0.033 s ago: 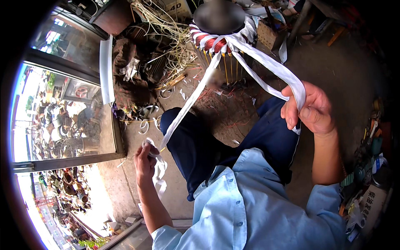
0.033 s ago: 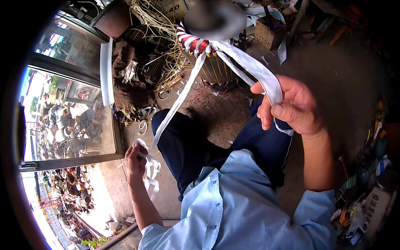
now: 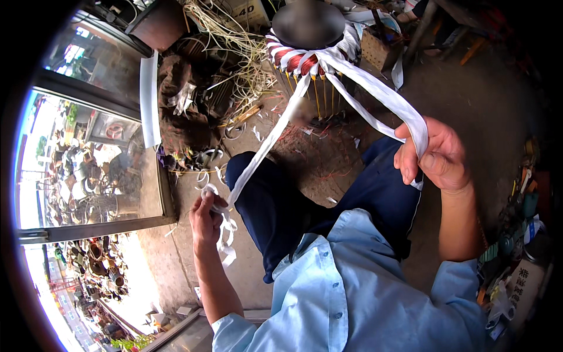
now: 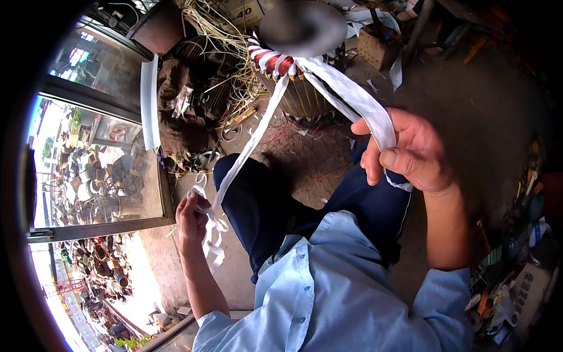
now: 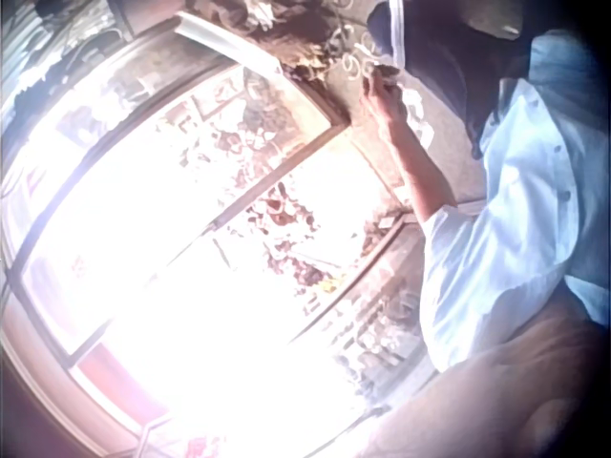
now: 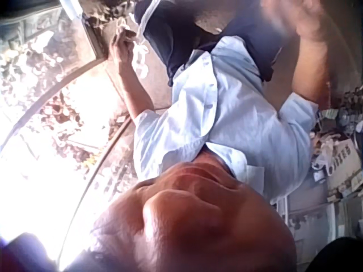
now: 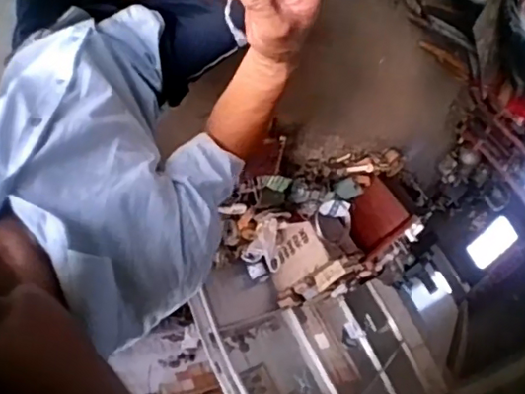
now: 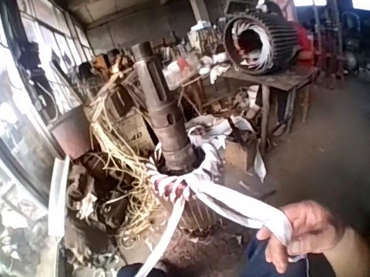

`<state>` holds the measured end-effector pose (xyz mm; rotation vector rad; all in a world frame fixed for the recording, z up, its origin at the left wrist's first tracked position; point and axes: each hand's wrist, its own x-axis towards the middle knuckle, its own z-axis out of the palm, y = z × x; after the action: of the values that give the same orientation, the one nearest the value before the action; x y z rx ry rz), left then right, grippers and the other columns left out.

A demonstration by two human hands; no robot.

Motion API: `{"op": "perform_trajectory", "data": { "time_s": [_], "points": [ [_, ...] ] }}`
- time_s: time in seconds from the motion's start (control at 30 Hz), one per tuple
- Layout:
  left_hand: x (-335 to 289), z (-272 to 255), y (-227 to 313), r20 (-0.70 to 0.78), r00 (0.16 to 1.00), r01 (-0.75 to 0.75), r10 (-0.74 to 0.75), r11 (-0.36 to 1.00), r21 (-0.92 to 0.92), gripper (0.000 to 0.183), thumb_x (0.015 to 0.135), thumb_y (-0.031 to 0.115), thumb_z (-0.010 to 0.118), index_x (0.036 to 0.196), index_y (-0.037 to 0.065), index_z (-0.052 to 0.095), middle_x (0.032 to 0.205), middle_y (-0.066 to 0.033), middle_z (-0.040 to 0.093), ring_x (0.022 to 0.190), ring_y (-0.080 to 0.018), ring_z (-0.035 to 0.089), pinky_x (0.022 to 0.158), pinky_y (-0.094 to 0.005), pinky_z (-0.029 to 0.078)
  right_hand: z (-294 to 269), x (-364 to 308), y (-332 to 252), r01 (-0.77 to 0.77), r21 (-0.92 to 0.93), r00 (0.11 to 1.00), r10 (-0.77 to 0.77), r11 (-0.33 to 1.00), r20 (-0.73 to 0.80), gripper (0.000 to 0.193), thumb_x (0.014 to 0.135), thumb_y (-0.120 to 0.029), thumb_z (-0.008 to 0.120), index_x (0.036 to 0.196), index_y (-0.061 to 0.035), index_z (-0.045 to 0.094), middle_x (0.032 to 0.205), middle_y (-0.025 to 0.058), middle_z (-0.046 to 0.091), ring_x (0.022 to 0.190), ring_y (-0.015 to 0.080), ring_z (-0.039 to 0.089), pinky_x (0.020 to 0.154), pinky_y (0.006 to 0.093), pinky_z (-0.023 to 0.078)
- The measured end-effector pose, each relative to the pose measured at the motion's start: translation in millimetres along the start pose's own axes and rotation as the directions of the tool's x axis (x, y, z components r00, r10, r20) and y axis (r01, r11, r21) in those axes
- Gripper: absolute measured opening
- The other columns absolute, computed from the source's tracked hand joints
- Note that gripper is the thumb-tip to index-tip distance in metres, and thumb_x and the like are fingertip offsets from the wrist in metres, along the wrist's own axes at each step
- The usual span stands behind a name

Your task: The person wraps white adhesive tape around the copper windings of a motor stator by hand, pulling the tape tight to secure the coils.

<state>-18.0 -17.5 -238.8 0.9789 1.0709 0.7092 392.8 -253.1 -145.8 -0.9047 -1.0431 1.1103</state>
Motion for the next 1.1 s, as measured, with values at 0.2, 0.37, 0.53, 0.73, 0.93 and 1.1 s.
{"op": "perform_trajectory", "data": {
  "time_s": [0.2, 0.37, 0.53, 0.73, 0.93, 1.1],
  "points": [
    [62, 116, 23, 0.219, 0.960, -0.160, 0.175, 0.984, -0.084, 0.012, 0.096, 0.016, 0.057, 0.094, 0.005, 0.060, 0.100, -0.0181, 0.071, 0.038, -0.0028, 0.031, 0.035, -0.0193, 0.022, 5, -15, 4, -0.043, 0.035, 0.999, 0.043, 0.998, -0.005, 0.052, 0.086, -0.021, 0.068, 0.125, 0.0079, 0.050, 0.081, 0.0120, 0.067, 0.069, 0.0167, 0.065, 0.069, 0.0285, 0.052],
    [108, 189, 11, 0.280, 0.948, -0.153, 0.151, 0.988, -0.015, 0.020, 0.091, 0.015, 0.066, 0.105, 0.001, 0.066, 0.058, 0.0084, 0.043, 0.042, -0.0020, 0.029, 0.038, -0.0221, 0.019, 7, -26, 10, -0.080, 0.067, 0.997, 0.080, 0.995, -0.004, 0.050, 0.087, -0.018, 0.067, 0.125, 0.0078, 0.050, 0.082, 0.0125, 0.067, 0.071, 0.0174, 0.065, 0.070, 0.0294, 0.052],
    [125, 247, -3, 0.231, 0.946, -0.253, 0.227, 0.963, 0.090, 0.026, 0.084, 0.014, 0.074, 0.100, -0.001, 0.060, 0.080, -0.0042, 0.059, 0.066, -0.0110, 0.051, 0.061, -0.0275, 0.040, 10, -31, 14, -0.114, 0.087, 0.993, 0.112, 0.990, 0.026, 0.048, 0.088, -0.016, 0.066, 0.126, 0.0078, 0.050, 0.085, 0.0134, 0.067, 0.074, 0.0178, 0.066, 0.072, 0.0299, 0.052],
    [126, 248, -6, 0.286, 0.948, -0.193, 0.138, 0.966, 0.173, 0.019, 0.089, 0.020, 0.067, 0.086, 0.003, 0.060, 0.066, 0.0010, 0.053, 0.055, -0.0071, 0.043, 0.049, -0.0247, 0.032, 16, -26, 14, -0.108, 0.100, 0.994, 0.106, 0.989, 0.030, 0.048, 0.086, -0.013, 0.067, 0.126, 0.0082, 0.050, 0.084, 0.0134, 0.067, 0.074, 0.0173, 0.066, 0.072, 0.0298, 0.053],
    [44, 143, 16, 0.420, 0.906, -0.258, 0.044, 0.844, 0.470, 0.017, 0.093, 0.021, 0.063, 0.088, 0.005, 0.062, 0.067, 0.0093, 0.042, 0.060, -0.0032, 0.033, 0.052, -0.0227, 0.026, 2, -20, -6, -0.058, 0.016, 0.998, 0.059, 0.998, -0.013, 0.048, 0.085, -0.013, 0.067, 0.125, 0.0080, 0.050, 0.081, 0.0117, 0.067, 0.070, 0.0160, 0.065, 0.069, 0.0283, 0.053],
    [-32, -51, -9, 0.151, 0.971, 0.015, -0.187, 0.674, 0.738, 0.016, 0.087, 0.017, 0.065, 0.081, 0.002, 0.064, 0.062, 0.0050, 0.047, 0.059, -0.0058, 0.040, 0.052, -0.0262, 0.032, -15, 8, -18, -0.048, -0.096, 0.999, 0.046, 0.994, -0.015, 0.048, 0.086, -0.019, 0.067, 0.124, 0.0071, 0.052, 0.076, 0.0095, 0.065, 0.066, 0.0154, 0.063, 0.062, 0.0274, 0.051]
  ]
}}
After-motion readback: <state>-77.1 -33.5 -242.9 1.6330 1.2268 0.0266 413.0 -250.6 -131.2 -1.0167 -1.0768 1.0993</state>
